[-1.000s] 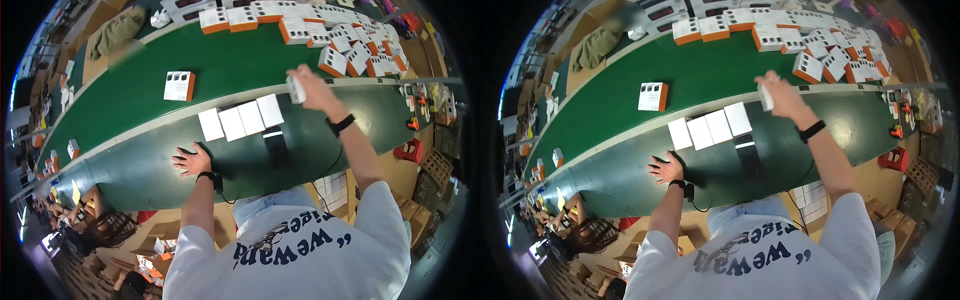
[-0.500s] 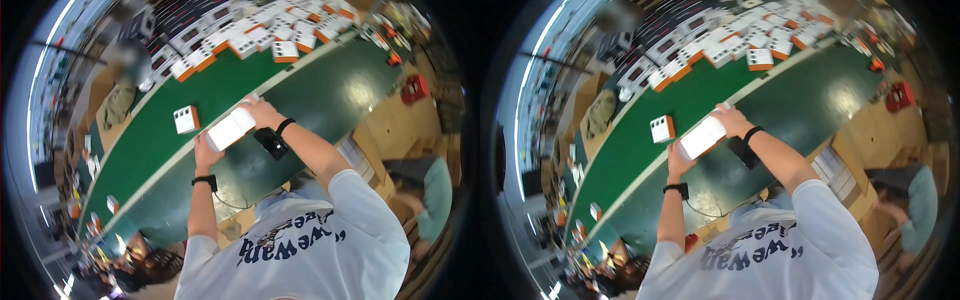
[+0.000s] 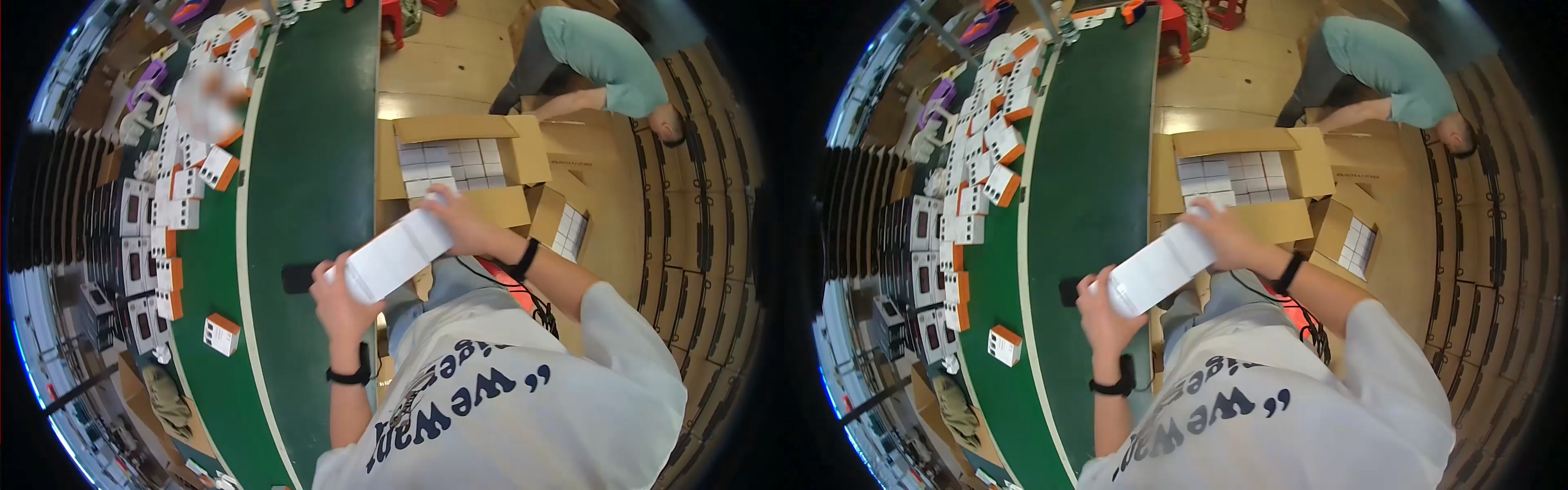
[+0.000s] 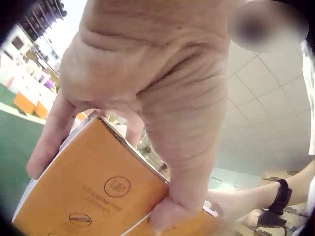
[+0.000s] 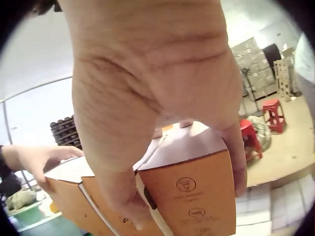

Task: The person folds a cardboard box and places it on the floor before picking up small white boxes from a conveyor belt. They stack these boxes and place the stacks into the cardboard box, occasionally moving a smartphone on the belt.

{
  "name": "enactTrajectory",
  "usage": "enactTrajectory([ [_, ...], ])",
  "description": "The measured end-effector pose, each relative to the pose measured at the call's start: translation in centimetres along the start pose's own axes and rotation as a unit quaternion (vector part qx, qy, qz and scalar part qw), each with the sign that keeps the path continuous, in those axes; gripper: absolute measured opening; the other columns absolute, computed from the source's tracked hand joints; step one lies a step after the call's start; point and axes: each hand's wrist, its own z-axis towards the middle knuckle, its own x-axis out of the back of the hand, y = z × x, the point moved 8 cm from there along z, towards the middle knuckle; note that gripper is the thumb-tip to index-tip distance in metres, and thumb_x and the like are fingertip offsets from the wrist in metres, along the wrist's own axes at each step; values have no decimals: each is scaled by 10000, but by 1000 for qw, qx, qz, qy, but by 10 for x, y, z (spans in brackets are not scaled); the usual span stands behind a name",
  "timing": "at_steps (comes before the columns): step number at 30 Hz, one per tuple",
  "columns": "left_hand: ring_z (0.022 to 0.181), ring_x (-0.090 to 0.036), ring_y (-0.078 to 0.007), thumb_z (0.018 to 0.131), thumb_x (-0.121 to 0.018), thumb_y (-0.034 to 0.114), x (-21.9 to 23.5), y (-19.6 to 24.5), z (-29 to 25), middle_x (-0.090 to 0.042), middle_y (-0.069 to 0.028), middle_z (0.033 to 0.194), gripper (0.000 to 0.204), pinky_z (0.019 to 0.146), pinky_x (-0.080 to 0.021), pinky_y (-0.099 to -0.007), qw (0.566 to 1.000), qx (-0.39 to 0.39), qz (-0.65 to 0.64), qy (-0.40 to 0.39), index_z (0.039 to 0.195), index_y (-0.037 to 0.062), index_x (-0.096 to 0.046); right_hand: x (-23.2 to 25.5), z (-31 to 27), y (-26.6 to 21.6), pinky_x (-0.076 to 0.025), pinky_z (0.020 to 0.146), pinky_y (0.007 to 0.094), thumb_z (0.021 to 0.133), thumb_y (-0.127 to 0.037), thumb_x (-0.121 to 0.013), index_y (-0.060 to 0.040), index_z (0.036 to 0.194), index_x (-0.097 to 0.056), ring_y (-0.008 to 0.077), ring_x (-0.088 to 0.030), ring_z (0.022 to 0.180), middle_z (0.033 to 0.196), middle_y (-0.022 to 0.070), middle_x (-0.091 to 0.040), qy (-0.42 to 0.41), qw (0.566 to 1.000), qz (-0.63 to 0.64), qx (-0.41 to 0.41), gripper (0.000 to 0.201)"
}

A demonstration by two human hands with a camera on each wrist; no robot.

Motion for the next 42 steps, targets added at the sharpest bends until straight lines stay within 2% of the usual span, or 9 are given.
enactTrajectory([
  [3,1196,-557,-443,504,-923,162,-77,72,38,-487,-136,1402,958,932,-577,-542,995,-46,-4,-92,1390,232,-566,32,-60,88,-529,1042,533,524,-204,-954,-245,1476,-477,462,-557,1267,1529,151,-398,-2,994,-9,-108,1066],
  [8,1167,-570,-465,492,-948,200,-242,132,136,-486,-146,1408,984,891,-602,-540,977,-116,10,-177,1391,271,-555,10,-85,265,-541,1048,509,493,-214,-972,-196,1493,-456,471,-592,1241,1543,158,-387,-61,969,7,-240,1125],
  [14,1156,-592,-507,465,-986,399,-411,152,259,-487,-182,1428,1053,903,-583,-586,970,-46,51,-232,1411,274,-541,-65,-13,490,-536,1058,509,507,-179,-956,-169,1546,-417,475,-583,1267,1603,183,-359,-121,974,43,-185,1170],
  [17,1142,-594,-503,459,-997,466,-447,149,294,-490,-173,1425,1088,882,-590,-582,973,-8,67,-221,1421,257,-532,-85,29,539,-520,1078,509,530,-180,-949,-177,1556,-411,489,-571,1272,1597,190,-383,-162,969,42,-179,1158],
  [21,1117,-597,-476,477,-928,172,-447,155,314,-487,-149,1410,1009,882,-595,-548,976,51,52,-207,1402,252,-534,-69,67,552,-522,1070,520,584,-171,-920,-234,1538,-438,494,-575,1247,1604,177,-395,-187,961,40,-198,1071],
  [25,1159,-562,-467,513,-920,165,-427,179,307,-447,-144,1382,995,915,-563,-534,993,91,-1,-71,1418,250,-516,-19,123,557,-568,993,527,640,-93,-862,-285,1491,-488,450,-592,1186,1633,59,-389,-34,996,-67,-57,949],
  [30,1217,-496,-460,522,-931,159,-474,198,271,-407,-215,1368,1049,1027,-464,-539,960,239,-147,21,1456,162,-453,17,189,544,-618,923,475,661,14,-813,-300,1457,-510,406,-605,1147,1645,-62,-360,-181,970,-145,69,908],
  [37,1307,-395,-445,573,-905,125,-575,194,217,-330,-240,1409,1033,1083,-398,-522,888,350,-285,91,1463,113,-380,-24,190,529,-659,841,409,657,59,-803,-359,1414,-518,394,-577,1219,1601,-82,-391,-239,910,-261,218,910],
  [42,1327,-386,-441,602,-876,73,-591,165,210,-304,-245,1439,1018,1088,-402,-503,874,370,-294,108,1468,115,-344,-62,199,505,-649,745,377,667,73,-798,-378,1401,-504,384,-556,1238,1525,-68,-440,-240,882,-303,272,911],
])
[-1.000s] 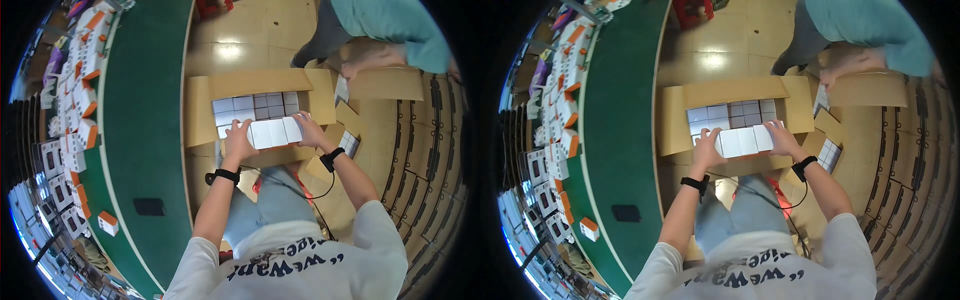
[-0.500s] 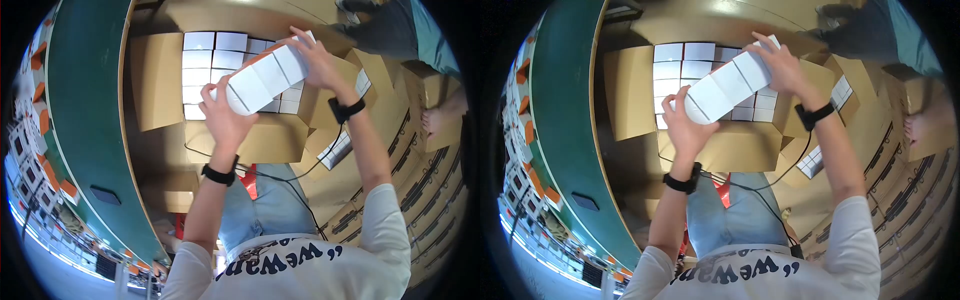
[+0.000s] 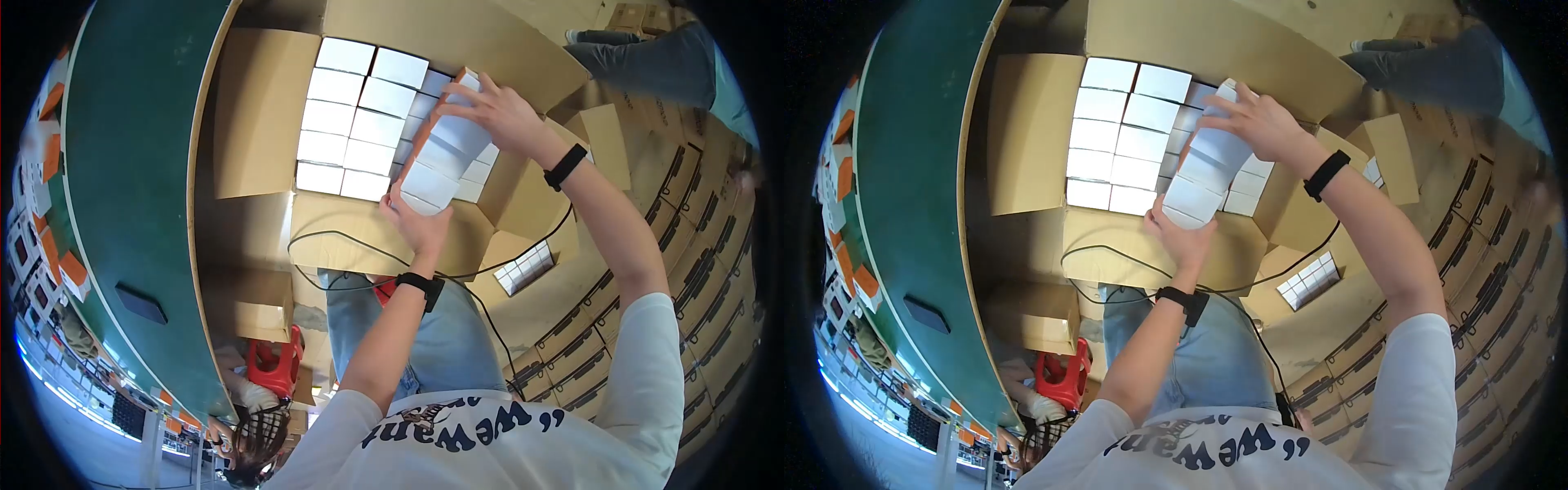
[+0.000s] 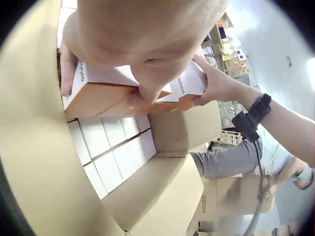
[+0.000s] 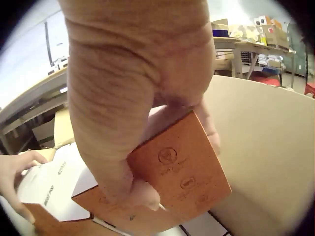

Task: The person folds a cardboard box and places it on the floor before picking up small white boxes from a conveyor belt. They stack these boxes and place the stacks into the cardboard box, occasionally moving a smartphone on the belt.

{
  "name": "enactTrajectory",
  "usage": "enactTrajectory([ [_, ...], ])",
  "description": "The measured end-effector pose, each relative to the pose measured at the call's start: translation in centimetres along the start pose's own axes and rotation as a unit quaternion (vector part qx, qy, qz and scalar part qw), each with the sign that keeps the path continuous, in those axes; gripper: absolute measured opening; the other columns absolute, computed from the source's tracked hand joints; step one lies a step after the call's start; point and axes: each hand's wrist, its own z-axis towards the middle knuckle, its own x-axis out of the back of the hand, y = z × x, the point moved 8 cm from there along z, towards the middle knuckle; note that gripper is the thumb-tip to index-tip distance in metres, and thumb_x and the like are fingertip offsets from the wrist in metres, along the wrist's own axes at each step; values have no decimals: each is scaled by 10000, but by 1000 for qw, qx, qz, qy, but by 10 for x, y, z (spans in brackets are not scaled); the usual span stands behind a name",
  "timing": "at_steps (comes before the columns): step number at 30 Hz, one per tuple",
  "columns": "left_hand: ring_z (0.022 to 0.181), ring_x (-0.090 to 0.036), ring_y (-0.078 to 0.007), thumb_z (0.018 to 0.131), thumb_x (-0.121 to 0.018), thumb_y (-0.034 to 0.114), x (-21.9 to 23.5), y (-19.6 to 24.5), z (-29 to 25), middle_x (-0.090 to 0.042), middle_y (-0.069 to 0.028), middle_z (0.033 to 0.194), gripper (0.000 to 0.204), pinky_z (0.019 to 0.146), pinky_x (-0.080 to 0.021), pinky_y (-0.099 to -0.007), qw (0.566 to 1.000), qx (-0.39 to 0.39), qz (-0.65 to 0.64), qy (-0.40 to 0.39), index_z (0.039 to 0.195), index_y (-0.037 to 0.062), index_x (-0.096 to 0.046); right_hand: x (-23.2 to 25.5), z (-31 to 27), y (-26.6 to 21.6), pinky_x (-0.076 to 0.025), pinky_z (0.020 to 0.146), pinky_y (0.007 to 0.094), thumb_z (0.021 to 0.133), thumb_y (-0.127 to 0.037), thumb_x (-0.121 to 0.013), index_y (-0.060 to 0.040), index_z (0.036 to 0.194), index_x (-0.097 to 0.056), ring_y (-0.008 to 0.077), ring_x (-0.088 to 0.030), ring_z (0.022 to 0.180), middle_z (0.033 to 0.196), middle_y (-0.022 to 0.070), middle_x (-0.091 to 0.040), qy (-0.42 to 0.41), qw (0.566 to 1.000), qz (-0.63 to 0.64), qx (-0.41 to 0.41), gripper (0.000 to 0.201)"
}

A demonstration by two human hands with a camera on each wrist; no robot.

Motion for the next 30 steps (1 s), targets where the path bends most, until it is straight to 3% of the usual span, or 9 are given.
enactTrajectory([
  [6,1328,-372,-459,601,-880,69,5,-1,-12,-294,-257,1450,1065,1091,-403,-522,1000,-3,18,18,1505,174,-327,4,-4,1,-640,758,393,682,111,-745,-380,1374,-522,375,-559,1248,1541,-80,-428,-64,995,76,-24,878],
  [12,1332,-375,-439,630,-925,154,-3,2,4,-284,-244,1457,1047,1069,-429,-498,994,69,85,23,1484,129,-319,-21,34,-2,-531,1089,458,704,210,-598,-348,1378,-530,376,-344,1498,1654,-72,-321,53,988,140,37,878],
  [13,1332,-374,-441,636,-931,168,-3,2,4,-285,-245,1458,1045,1077,-420,-499,992,75,100,18,1484,128,-323,-33,42,-2,-411,1209,473,686,254,-541,-345,1418,-531,365,-245,1558,1673,-58,-307,32,973,222,46,947],
  [16,1329,-373,-448,659,-942,206,-2,4,1,-287,-250,1463,1011,1107,-389,-498,988,64,137,6,1476,120,-353,-67,42,4,-358,1242,494,708,244,-523,-346,1468,-519,356,-237,1572,1683,-37,-309,145,983,113,10,962],
  [19,1350,-360,-436,698,-919,194,15,-8,5,-300,-247,1476,903,1135,-359,-495,993,-30,107,-38,1450,114,-426,-78,24,-8,-341,1244,514,766,127,-593,-245,1520,-487,371,-286,1549,1663,65,-353,194,939,192,-207,848],
  [22,1365,-365,-417,737,-896,186,41,-59,23,-384,-239,1443,766,1155,-337,-504,983,-84,151,-57,1394,94,-514,-123,-38,-24,-339,1223,491,797,-81,-726,-41,1537,-426,431,-382,1467,1577,261,-414,352,734,382,-437,798],
  [25,1303,-477,-362,795,-843,124,79,-66,27,-507,-201,1352,612,1067,-454,-466,964,-166,183,-92,1342,75,-574,-233,-49,-84,-356,1197,452,878,-256,-759,23,1526,-408,432,-439,1425,1542,297,-446,322,415,624,-578,788],
  [28,1173,-594,-299,843,-787,58,139,-50,16,-599,-155,1231,423,899,-562,-396,973,-154,100,-136,1239,38,-637,-174,-8,-141,-363,1188,444,897,-340,-753,16,1536,-397,406,-465,1408,1554,268,-448,295,343,754,-477,813],
  [30,1062,-656,-229,890,-752,42,189,-38,3,-654,-123,1168,288,774,-591,-345,962,-202,127,-131,1164,17,-667,-180,-3,-140,-375,1180,445,880,-339,-766,25,1509,-442,411,-470,1406,1532,278,-474,281,344,778,-445,796],
])
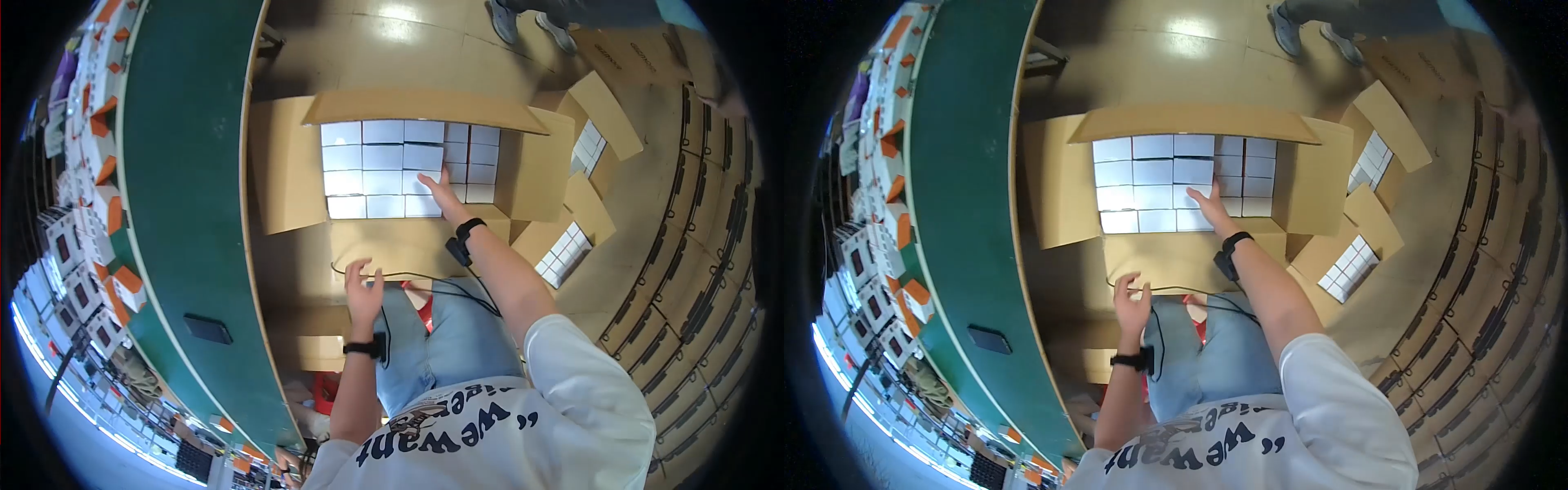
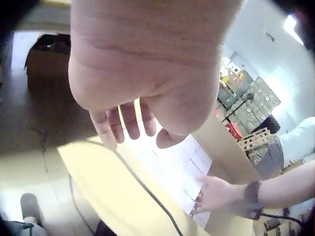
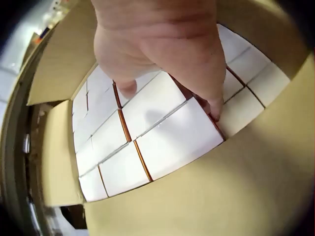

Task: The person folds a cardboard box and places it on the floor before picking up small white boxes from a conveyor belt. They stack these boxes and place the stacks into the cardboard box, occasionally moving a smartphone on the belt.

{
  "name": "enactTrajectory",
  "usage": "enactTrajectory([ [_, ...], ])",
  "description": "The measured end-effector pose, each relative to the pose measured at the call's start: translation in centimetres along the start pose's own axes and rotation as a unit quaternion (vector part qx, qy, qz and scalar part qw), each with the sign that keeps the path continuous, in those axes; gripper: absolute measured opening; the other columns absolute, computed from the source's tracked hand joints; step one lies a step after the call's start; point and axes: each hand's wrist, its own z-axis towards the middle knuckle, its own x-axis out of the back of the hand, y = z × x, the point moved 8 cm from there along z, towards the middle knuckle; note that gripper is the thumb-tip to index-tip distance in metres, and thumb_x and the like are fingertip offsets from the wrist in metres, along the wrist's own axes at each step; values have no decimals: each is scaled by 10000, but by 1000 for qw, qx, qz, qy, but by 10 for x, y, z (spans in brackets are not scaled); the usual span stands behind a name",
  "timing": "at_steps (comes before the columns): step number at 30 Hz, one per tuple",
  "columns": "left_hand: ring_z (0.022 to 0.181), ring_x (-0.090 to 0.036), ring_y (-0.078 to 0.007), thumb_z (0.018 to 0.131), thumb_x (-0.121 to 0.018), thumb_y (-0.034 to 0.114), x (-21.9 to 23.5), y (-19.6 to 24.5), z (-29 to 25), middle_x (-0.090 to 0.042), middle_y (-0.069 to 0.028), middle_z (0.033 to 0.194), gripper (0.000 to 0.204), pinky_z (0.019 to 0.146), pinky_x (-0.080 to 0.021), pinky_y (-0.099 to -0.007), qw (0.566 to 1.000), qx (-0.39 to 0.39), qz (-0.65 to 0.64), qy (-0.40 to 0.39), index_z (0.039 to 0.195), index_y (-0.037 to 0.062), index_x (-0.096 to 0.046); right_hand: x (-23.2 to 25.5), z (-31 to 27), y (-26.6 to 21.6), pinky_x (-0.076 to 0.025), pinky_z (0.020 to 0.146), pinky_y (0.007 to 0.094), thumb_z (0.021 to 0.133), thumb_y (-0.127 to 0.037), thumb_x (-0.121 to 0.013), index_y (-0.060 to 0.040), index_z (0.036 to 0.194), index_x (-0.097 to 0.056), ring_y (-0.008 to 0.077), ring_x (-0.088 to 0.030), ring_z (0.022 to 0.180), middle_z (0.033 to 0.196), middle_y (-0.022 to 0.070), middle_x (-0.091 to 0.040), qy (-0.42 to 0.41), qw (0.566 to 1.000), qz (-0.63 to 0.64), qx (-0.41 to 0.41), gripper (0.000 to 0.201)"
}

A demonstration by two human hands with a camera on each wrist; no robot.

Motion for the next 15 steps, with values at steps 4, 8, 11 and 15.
enactTrajectory([
  [4,968,-714,-281,880,-755,97,91,-55,-65,-721,-149,1020,217,849,-576,-379,994,102,10,41,1074,11,-708,27,8,20,-438,1134,438,852,-303,-778,35,1421,-562,420,-552,1336,1404,289,-600,-79,931,-355,24,697],
  [8,855,-729,-255,857,-787,186,170,-103,-114,-735,-123,920,184,818,-581,-366,981,168,87,41,938,32,-728,30,-48,20,-519,1035,474,857,-337,-688,17,1222,-697,431,-662,1183,1248,285,-695,-167,841,-513,43,510],
  [11,828,-732,-249,844,-789,215,212,-129,-124,-742,-130,863,196,786,-583,-378,977,189,58,80,915,39,-737,40,-91,24,-566,854,494,870,-272,-620,17,1026,-753,426,-713,991,1074,276,-739,-198,831,-519,28,354],
  [15,943,-738,-362,815,-757,311,281,-161,-143,-770,-189,969,286,842,-591,-459,953,232,94,169,908,40,-763,57,-125,58,-490,560,351,978,-303,-622,-16,951,-710,186,-648,667,784,68,-677,-140,884,-442,-63,301],
])
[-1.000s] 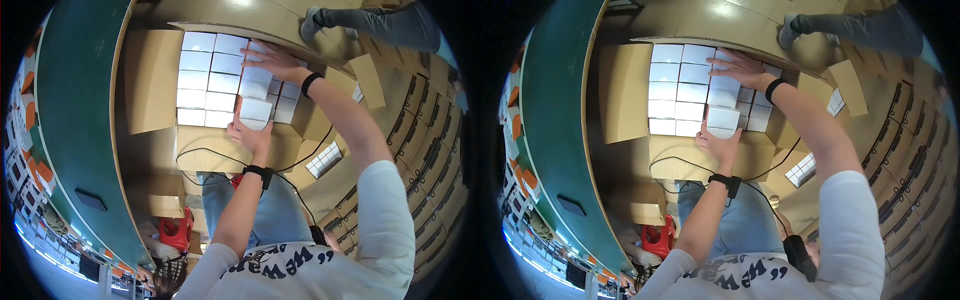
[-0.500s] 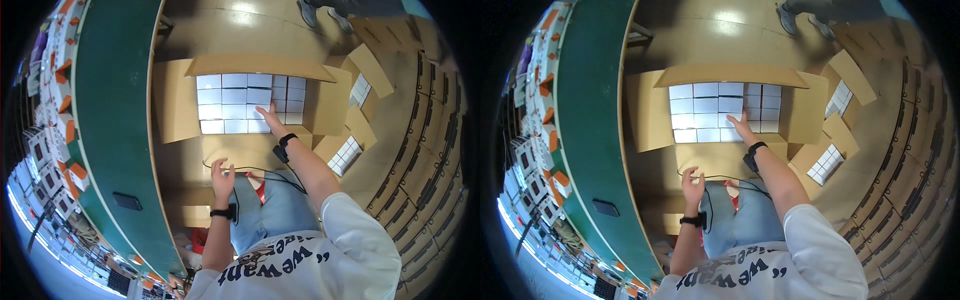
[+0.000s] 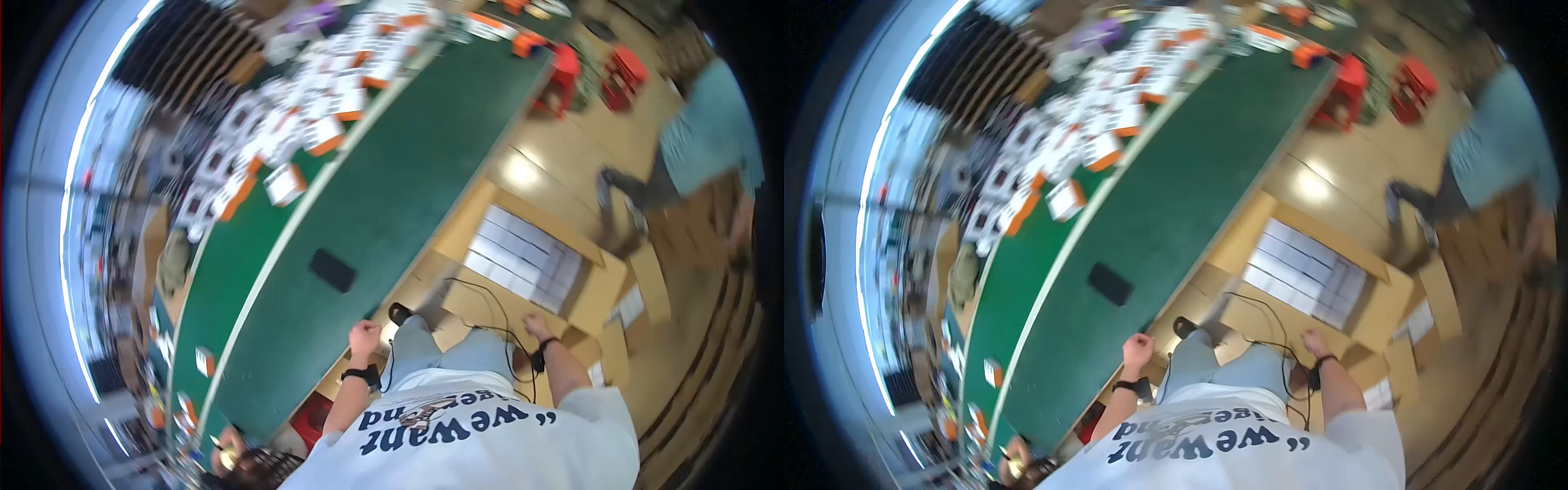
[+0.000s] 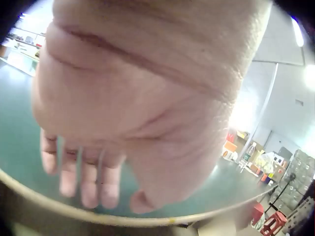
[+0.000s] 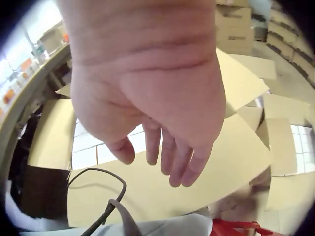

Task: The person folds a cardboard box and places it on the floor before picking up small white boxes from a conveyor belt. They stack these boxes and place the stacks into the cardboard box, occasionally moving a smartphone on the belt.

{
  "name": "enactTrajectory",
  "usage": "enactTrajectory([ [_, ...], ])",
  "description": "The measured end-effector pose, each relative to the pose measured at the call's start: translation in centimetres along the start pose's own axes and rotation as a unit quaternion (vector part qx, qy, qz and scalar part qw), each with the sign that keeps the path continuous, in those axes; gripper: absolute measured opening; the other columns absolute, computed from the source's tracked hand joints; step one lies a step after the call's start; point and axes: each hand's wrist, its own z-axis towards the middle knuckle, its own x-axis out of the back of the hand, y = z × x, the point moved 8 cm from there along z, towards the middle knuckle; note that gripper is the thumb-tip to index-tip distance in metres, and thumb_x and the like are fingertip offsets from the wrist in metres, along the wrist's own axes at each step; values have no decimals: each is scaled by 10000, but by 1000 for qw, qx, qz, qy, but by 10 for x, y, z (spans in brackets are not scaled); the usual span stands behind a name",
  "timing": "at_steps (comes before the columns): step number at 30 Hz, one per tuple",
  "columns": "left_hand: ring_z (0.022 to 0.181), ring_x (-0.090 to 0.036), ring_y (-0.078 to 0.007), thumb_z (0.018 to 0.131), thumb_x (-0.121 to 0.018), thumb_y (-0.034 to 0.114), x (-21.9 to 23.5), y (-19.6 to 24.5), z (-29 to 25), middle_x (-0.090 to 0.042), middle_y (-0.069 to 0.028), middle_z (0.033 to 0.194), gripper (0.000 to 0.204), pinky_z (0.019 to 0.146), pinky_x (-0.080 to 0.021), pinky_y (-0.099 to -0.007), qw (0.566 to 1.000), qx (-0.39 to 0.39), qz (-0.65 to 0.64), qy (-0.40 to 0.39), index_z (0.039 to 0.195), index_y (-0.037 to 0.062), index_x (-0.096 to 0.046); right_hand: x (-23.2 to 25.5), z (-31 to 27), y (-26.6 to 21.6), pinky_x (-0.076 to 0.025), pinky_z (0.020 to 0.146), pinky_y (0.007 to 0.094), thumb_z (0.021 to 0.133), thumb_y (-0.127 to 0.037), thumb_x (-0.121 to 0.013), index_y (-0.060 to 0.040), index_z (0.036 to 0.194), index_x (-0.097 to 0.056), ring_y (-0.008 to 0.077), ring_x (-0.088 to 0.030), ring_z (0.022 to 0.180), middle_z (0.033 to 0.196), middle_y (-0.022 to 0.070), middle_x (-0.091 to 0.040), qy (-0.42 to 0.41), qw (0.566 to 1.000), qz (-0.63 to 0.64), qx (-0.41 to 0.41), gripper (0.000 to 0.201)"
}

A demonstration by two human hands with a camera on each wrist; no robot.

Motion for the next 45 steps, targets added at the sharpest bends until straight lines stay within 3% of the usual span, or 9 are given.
enactTrajectory([
  [5,995,-729,-370,787,-758,343,76,-91,0,-769,-182,996,283,889,-591,-469,986,164,24,36,897,83,-779,-70,-16,-2,-575,833,503,1026,-352,-569,-54,1308,-575,323,-677,977,1136,149,-653,-87,984,95,-126,411],
  [11,960,-730,-387,792,-755,385,83,-245,-22,-769,-180,967,321,892,-589,-470,950,212,-209,99,886,79,-781,-116,3,-333,-578,681,417,930,-189,-649,-50,1276,-627,282,-703,820,1054,118,-704,-123,981,-75,126,374],
  [15,1017,-733,-387,818,-723,352,39,-314,-87,-765,-215,1067,369,892,-591,-484,901,373,-215,58,1041,65,-790,-183,14,-585,-379,365,328,918,-115,-593,-20,681,-611,165,-517,422,542,60,-534,-105,915,-168,352,255],
  [23,1213,-674,-339,841,-671,413,-122,-215,-231,-718,-214,1276,519,1036,-521,-420,745,545,-378,-75,1230,82,-759,-317,51,-906,-392,394,350,964,-403,-635,-84,831,-603,195,-549,484,642,23,-528,-151,847,-363,358,347],
  [27,1132,-726,-313,815,-733,476,-183,-107,-242,-745,-189,1226,530,937,-571,-409,707,578,-406,23,1155,72,-780,-390,62,-964,-532,876,489,918,-540,-695,-27,1249,-592,301,-633,1067,1166,180,-634,-99,834,-324,435,619],
  [32,1134,-724,-327,816,-743,532,-258,-64,-299,-754,-182,1200,557,913,-579,-406,539,627,-546,136,1100,55,-784,-387,53,-977,-415,1031,642,771,-678,-779,-105,1446,-470,432,-497,1313,1408,288,-513,309,738,-466,378,937],
  [36,1015,-751,-348,809,-767,443,-127,-51,-313,-764,-219,1100,488,864,-587,-435,632,704,-314,84,1083,40,-792,-355,117,-988,-349,1006,744,718,-691,-793,-183,1522,-356,510,-379,1394,1472,416,-375,304,782,-432,332,1047],
  [39,957,-760,-343,818,-763,471,-62,-44,-299,-777,-210,999,473,855,-601,-419,563,783,-243,105,1007,39,-802,-352,103,-984,-322,1027,763,706,-681,-799,-230,1556,-324,544,-342,1416,1501,449,-314,262,810,-422,313,1073],
  [45,997,-748,-327,839,-745,373,-55,-82,-222,-781,-188,1014,375,878,-583,-404,704,583,-378,147,1018,46,-774,-359,81,-976,-321,1062,763,699,-493,-804,-280,1622,-233,588,-280,1445,1574,385,-243,173,787,-511,298,1106],
])
